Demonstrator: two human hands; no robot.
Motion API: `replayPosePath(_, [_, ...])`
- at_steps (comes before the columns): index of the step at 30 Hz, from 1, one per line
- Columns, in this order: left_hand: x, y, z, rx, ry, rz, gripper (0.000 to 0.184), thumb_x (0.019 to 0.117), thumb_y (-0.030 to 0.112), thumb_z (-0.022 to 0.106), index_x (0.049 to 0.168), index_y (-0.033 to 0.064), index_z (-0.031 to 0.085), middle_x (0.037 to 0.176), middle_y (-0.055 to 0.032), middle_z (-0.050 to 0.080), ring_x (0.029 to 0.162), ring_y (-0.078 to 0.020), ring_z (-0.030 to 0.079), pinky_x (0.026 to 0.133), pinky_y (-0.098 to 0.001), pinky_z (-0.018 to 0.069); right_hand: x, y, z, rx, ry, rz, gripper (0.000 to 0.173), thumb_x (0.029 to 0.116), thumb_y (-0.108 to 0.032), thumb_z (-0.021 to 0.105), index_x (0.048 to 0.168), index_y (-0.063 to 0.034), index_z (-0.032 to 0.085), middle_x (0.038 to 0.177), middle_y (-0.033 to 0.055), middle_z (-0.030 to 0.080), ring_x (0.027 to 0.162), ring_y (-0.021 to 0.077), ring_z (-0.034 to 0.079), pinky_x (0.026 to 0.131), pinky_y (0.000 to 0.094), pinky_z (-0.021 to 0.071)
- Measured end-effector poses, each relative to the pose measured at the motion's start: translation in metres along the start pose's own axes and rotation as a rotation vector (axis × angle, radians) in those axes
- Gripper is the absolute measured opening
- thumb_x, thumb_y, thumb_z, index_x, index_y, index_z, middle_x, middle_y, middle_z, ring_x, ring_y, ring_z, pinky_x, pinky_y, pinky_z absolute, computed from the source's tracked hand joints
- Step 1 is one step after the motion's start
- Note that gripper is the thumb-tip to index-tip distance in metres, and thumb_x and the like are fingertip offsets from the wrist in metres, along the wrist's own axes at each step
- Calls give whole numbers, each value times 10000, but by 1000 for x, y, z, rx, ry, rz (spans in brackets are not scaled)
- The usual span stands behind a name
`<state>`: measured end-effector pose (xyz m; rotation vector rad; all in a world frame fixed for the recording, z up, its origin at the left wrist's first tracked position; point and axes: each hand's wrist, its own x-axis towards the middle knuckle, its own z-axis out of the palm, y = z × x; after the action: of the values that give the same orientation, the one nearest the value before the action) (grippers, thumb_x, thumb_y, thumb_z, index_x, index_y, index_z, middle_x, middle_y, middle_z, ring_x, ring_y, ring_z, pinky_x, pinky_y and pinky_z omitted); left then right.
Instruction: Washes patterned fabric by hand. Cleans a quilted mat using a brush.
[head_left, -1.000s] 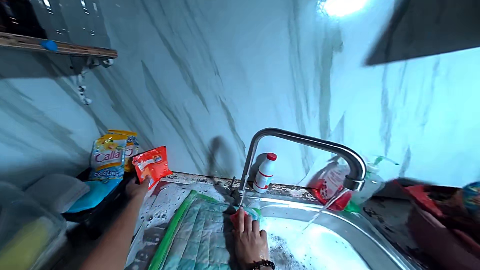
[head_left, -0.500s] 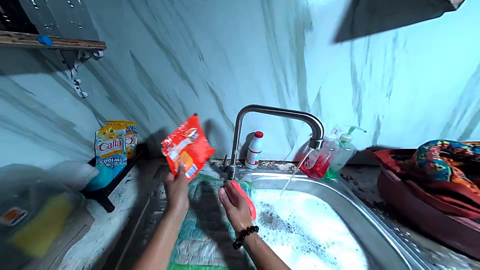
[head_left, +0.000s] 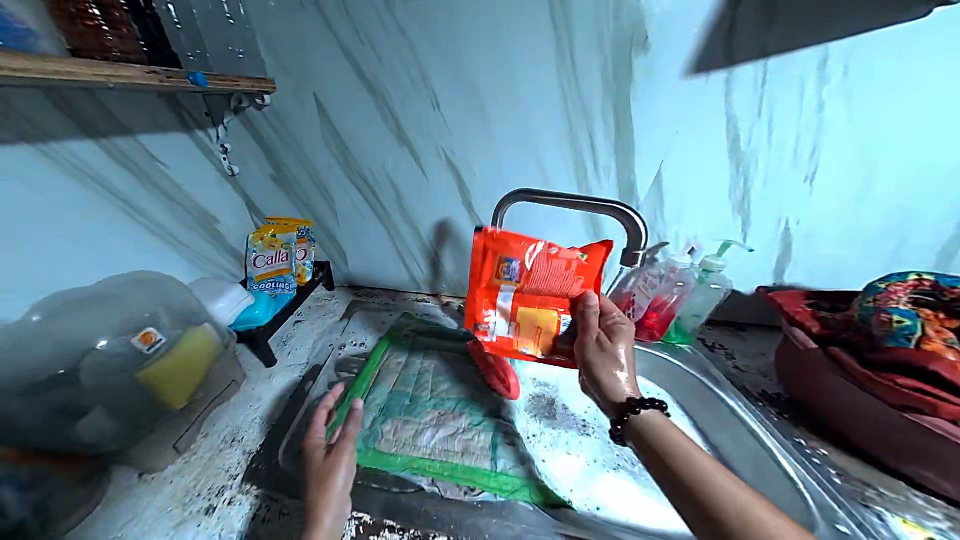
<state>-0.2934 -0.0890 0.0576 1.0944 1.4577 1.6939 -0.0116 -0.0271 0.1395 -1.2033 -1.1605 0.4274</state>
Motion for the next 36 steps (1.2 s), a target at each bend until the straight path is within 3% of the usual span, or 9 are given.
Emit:
replayPosePath(3, [0,-3,-16,12,75,-11,467,994,133,588,1399,-87,514,1462,-256,513,1348,-305,493,1107,-421,407,8,13,-10,14,13,1,335,1129,-257,350,1015,-50,588,784,-21,585,712,8,614,688,224,537])
replayPosePath(5, [-2,-2,-20,8,96,-14,456,990,117,596,1390,-89,523,1453,-252,520,1331,-283,501,1089,-398,417,2,14,-13,-42,-6,37,365,1128,-323,356,1002,-60,575,746,-3,560,644,35,581,618,236,501])
replayPosePath(7, [-1,2,-21,-1,91,-13,467,991,110,593,1405,-89,508,1472,-252,504,1353,-277,492,1102,-387,415,-2,16,-11,-73,-3,47,403,1129,-356,346,1040,-41,582,762,26,547,649,67,570,625,268,492])
replayPosePath(14, [4,9,-16,-5,62,-13,465,994,100,592,1411,-84,501,1489,-248,487,1369,-279,474,1107,-387,405,8,18,9,-66,-34,-20,345,1126,-227,375,988,4,591,752,38,563,669,69,572,648,274,493])
replayPosePath(20, [18,12,-10,-4,34,2,460,998,107,601,1411,-73,510,1485,-242,491,1376,-287,464,1120,-416,387,18,13,36,-83,-54,-38,402,1129,-299,362,994,-5,601,744,64,558,632,112,547,594,313,461])
replayPosePath(22, [25,15,-6,-5,27,17,458,997,111,598,1409,-69,511,1473,-243,498,1362,-287,473,1103,-417,399,24,13,47,-100,-50,-49,424,1132,-333,338,1007,-18,593,767,70,561,663,121,561,637,330,476])
replayPosePath(28, [55,42,11,19,9,71,461,1019,126,609,1429,-54,500,1480,-246,494,1372,-318,467,1110,-470,399,47,3,74,-121,-60,-88,365,1117,-200,404,999,57,635,837,158,636,807,233,641,771,454,504])
replayPosePath(33, [90,62,32,55,-53,119,464,1017,160,631,1428,-25,518,1519,-231,466,1421,-355,416,1122,-550,355,58,1,67,-113,-17,-74,366,1121,-217,395,1008,36,635,806,117,608,754,181,605,733,408,490])
replayPosePath(36, [106,73,44,90,-103,139,471,1021,176,634,1435,-15,516,1521,-246,457,1407,-365,431,1108,-548,377,55,0,44,-138,-14,-67,387,1129,-267,370,1050,9,629,811,81,598,728,126,588,704,349,492])
